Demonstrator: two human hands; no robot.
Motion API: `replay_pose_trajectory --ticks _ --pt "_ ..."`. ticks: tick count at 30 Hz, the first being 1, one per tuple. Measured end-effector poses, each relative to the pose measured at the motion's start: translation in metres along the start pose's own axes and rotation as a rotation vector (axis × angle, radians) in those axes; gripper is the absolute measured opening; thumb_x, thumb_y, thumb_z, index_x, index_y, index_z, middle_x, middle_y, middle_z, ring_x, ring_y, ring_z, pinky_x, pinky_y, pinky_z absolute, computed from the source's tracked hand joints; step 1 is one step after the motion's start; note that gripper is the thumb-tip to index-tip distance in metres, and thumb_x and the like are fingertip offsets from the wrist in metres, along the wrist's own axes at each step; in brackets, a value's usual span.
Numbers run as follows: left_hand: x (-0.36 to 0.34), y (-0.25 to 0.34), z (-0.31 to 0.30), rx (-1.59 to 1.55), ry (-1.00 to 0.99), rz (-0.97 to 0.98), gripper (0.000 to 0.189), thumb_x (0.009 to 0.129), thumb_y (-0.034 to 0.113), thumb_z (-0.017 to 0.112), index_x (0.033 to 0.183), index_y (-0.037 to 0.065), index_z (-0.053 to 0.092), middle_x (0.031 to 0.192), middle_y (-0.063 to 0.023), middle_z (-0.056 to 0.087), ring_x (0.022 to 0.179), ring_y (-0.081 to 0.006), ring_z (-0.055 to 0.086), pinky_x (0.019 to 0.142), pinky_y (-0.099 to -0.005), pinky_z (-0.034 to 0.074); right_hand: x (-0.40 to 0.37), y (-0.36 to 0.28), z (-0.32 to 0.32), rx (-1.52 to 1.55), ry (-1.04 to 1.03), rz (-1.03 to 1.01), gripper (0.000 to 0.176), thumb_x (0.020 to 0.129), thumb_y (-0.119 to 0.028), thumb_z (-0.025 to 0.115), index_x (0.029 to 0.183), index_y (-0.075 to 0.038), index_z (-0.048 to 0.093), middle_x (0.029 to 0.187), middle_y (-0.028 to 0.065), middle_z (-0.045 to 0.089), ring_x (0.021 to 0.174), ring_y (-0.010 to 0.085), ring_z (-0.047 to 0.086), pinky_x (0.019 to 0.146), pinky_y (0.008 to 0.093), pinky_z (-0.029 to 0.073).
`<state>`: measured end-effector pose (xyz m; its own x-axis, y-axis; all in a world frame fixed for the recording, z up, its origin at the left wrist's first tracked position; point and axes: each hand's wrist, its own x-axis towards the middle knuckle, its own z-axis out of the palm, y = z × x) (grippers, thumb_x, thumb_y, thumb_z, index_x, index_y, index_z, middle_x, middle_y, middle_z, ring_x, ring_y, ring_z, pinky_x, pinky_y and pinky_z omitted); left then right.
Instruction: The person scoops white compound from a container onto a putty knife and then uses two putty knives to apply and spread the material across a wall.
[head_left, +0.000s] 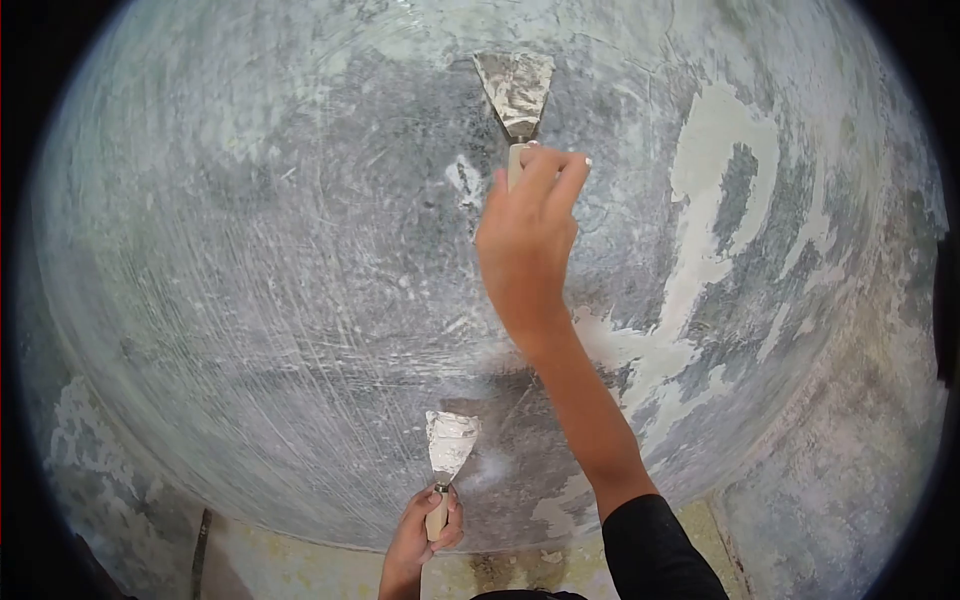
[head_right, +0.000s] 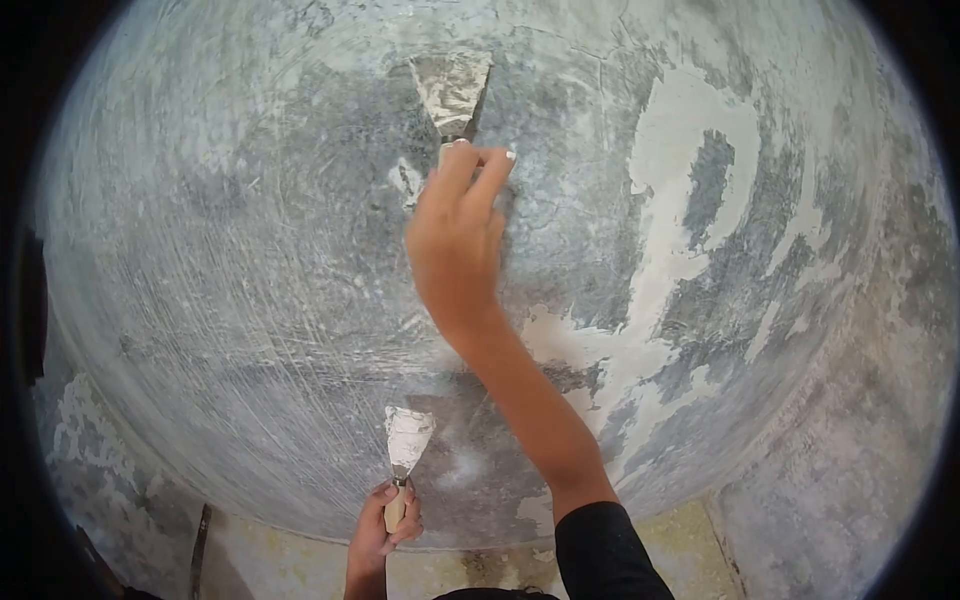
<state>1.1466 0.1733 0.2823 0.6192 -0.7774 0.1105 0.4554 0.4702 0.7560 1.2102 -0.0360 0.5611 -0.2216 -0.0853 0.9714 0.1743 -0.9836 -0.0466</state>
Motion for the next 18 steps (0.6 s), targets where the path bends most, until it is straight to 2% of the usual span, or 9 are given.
replay_pose_trajectory --ticks 2,5,8,11,14,18 --pt "-0.001 0.0 0.0 -0.001 0.006 0.002 0.027 0.099 0.032 0.044 0.091 0.007 0.049 0.054 -0.0054 0.045 0.036 -0.0092 0.031 0.039 -0.0265 0.026 0.001 -0.001 0.002 -0.039 -0.067 -0.01 0.016 0.09 0.004 0.051 0.105 0.01 0.049 0.104 0.0237 0.048 0.06 0.0213 0.064 0.042 0.027 0.052" --pt "0.0 -0.001 0.003 0.002 0.003 -0.004 0.027 0.099 0.032 0.044 0.091 0.007 0.05 0.054 -0.0053 0.045 0.036 -0.0093 0.031 0.039 -0.0266 0.027 -0.01 -0.012 0.015 0.056 -0.265 -0.087 0.016 0.091 0.004 0.05 0.105 0.01 0.049 0.106 0.0246 0.047 0.061 0.0221 0.063 0.042 0.0267 0.052" --pt "0.0 -0.001 0.007 0.008 0.005 0.001 0.027 0.099 0.031 0.044 0.091 0.006 0.05 0.054 -0.0053 0.045 0.036 -0.0095 0.031 0.039 -0.0266 0.027 -0.017 -0.023 0.012 0.104 -0.227 -0.114 0.017 0.09 0.004 0.051 0.105 0.01 0.049 0.104 0.0238 0.046 0.06 0.0216 0.062 0.041 0.0264 0.051" --pt "-0.003 -0.003 0.004 0.007 0.017 0.01 0.027 0.098 0.032 0.045 0.091 0.006 0.05 0.054 -0.0052 0.044 0.036 -0.0096 0.031 0.039 -0.0267 0.027 -0.009 -0.015 0.009 0.044 0.04 -0.068 0.017 0.09 0.004 0.051 0.105 0.011 0.049 0.103 0.023 0.046 0.058 0.0204 0.061 0.041 0.0265 0.05" --pt "-0.007 -0.003 0.0 0.003 0.033 0.016 0.027 0.098 0.032 0.045 0.091 0.006 0.05 0.054 -0.0053 0.044 0.035 -0.0096 0.03 0.038 -0.0267 0.026 -0.002 -0.001 0.004 -0.049 -0.019 0.037 0.017 0.089 0.005 0.052 0.105 0.011 0.049 0.102 0.0225 0.047 0.056 0.02 0.061 0.042 0.0266 0.051" --pt "-0.006 -0.004 0.0 -0.009 0.043 0.014 0.026 0.098 0.032 0.045 0.092 0.007 0.05 0.054 -0.0057 0.044 0.035 -0.0095 0.029 0.038 -0.0265 0.026 -0.017 -0.008 0.023 -0.004 -0.224 -0.031 0.018 0.088 0.006 0.052 0.105 0.01 0.047 0.104 0.0249 0.048 0.055 0.0189 0.061 0.044 0.026 0.053"
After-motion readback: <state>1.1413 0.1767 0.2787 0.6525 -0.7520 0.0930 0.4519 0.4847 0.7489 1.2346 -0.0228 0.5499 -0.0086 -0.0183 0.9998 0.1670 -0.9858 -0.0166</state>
